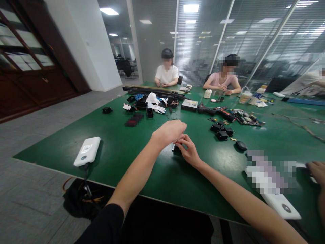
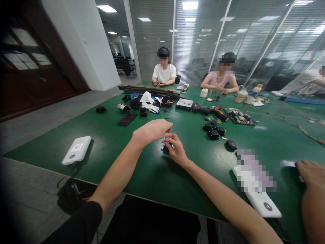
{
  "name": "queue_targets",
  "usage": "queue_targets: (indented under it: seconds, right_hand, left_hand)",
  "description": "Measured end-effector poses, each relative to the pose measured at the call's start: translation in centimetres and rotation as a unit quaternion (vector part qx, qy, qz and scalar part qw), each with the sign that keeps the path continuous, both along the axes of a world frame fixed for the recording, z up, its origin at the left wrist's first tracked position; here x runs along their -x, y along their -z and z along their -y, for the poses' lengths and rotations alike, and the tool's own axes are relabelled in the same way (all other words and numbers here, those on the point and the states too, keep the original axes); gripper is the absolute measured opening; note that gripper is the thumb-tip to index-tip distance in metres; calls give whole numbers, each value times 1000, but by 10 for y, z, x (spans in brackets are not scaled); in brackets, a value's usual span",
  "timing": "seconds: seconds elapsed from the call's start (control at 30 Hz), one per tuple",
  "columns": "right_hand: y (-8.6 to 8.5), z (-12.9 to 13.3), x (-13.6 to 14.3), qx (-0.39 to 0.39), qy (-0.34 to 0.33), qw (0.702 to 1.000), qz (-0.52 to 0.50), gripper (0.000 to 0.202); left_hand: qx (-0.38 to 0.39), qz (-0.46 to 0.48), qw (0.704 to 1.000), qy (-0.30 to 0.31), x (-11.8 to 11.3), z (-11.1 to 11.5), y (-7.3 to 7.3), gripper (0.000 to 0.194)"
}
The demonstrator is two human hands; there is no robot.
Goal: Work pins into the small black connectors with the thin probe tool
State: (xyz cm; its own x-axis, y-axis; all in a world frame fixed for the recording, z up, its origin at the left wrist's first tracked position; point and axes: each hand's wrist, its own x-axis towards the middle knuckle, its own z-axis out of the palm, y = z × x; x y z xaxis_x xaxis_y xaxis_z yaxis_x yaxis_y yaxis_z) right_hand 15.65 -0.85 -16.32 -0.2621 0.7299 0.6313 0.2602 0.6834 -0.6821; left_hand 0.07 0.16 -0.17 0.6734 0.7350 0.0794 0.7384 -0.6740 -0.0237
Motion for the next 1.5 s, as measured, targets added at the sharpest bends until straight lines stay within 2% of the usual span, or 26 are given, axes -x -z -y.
queue_targets:
  seconds: [0.27, 0.63, 0.8, 0.9, 1.2, 1.37, 1.5]
  right_hand:
    - [4, -4, -3, 4, 39, 999, -4, 7]
    - [0, 0, 0, -10, 2, 1000, 4, 15]
    - [0, -2, -3, -6, 31, 999, -5, 5]
    - [1, -4, -5, -5, 52, 999, -12, 10]
    - [-3, 0, -3, -8, 10, 1000, -7, 8]
    - [0, -2, -4, -11, 36, 999, -10, 3]
    - [2, -4, -4, -13, 46, 999, -13, 7]
  left_hand:
    - [-2, 1, 1000, 4, 1, -3, 4, 26]
    - [-2, -10, 1000, 9, -4, 1, -1, 20]
    - [-6, -4, 1000, 9, -4, 0, 1, 20]
    - [-4, -7, 1000, 10, -5, -1, 1, 20]
    - [3, -4, 1000, -1, -4, 1, -2, 20]
    - [0, -4, 1000, 1, -5, -1, 0, 19]
    - [-5, -1, 1000, 5, -4, -2, 2, 19]
